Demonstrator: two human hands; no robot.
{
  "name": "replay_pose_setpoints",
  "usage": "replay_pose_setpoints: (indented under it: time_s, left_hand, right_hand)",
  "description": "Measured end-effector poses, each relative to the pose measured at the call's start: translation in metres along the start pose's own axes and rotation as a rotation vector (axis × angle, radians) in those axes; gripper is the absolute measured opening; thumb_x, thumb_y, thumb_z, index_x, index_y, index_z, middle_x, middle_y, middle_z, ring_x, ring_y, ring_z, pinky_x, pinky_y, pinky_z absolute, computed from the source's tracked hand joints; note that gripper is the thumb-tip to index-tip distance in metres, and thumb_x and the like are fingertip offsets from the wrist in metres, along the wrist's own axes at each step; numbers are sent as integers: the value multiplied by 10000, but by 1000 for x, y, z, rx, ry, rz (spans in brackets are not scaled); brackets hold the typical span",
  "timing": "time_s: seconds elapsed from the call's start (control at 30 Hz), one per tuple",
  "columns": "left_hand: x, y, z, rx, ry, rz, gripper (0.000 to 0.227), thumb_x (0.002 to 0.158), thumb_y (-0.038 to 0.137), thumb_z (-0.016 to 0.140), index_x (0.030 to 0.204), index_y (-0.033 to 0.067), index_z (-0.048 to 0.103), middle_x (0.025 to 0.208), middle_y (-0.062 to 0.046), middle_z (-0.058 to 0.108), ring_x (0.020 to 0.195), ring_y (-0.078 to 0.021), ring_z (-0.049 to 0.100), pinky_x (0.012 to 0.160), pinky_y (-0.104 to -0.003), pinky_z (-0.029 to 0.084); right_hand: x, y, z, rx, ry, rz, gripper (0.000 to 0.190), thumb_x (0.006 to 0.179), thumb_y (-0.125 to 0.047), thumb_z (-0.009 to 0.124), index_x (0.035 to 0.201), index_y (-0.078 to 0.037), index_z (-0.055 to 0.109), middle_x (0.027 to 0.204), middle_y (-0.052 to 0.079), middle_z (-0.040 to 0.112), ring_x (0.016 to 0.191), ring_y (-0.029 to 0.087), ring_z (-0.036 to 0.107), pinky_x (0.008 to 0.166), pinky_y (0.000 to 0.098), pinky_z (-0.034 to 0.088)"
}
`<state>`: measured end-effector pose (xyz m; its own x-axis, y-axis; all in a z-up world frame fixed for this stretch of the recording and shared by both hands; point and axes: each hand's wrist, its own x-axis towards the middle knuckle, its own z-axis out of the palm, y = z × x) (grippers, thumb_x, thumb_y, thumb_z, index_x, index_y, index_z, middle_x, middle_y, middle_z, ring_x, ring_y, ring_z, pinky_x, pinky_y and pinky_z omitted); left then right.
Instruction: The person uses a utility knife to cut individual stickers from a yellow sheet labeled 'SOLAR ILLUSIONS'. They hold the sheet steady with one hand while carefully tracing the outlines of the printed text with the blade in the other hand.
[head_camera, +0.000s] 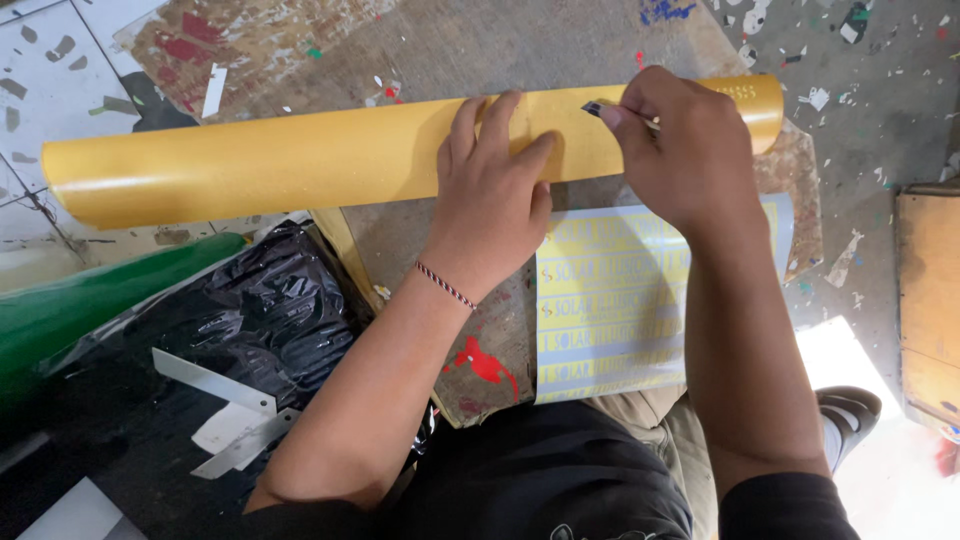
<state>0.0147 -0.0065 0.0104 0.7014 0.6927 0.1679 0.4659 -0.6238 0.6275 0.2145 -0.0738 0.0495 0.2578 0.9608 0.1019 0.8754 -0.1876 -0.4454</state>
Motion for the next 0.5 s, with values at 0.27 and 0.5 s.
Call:
replay_pose_setpoints:
  time_s: [0.27,0.5]
  left_hand:
    - [-1,2,0,12,-37,-21,469,827,160,738,1287,99,672,1526,-201,381,1453,-456,298,1159,-594,318]
    - [-2,3,2,9,-40,-31,528,828,178,743,1341,111,635,1532,-208,360,1452,-467,287,1161,-605,305]
  right_hand:
    - [19,4,25,-83,5,59,334,971,-332,835,877,-52,680,797,113,715,707,312,698,620,411,525]
    - [17,11,33,-100,16,46,373,975,-351,844,866,-39,671,745,117,691,659,315,681,597,406,516]
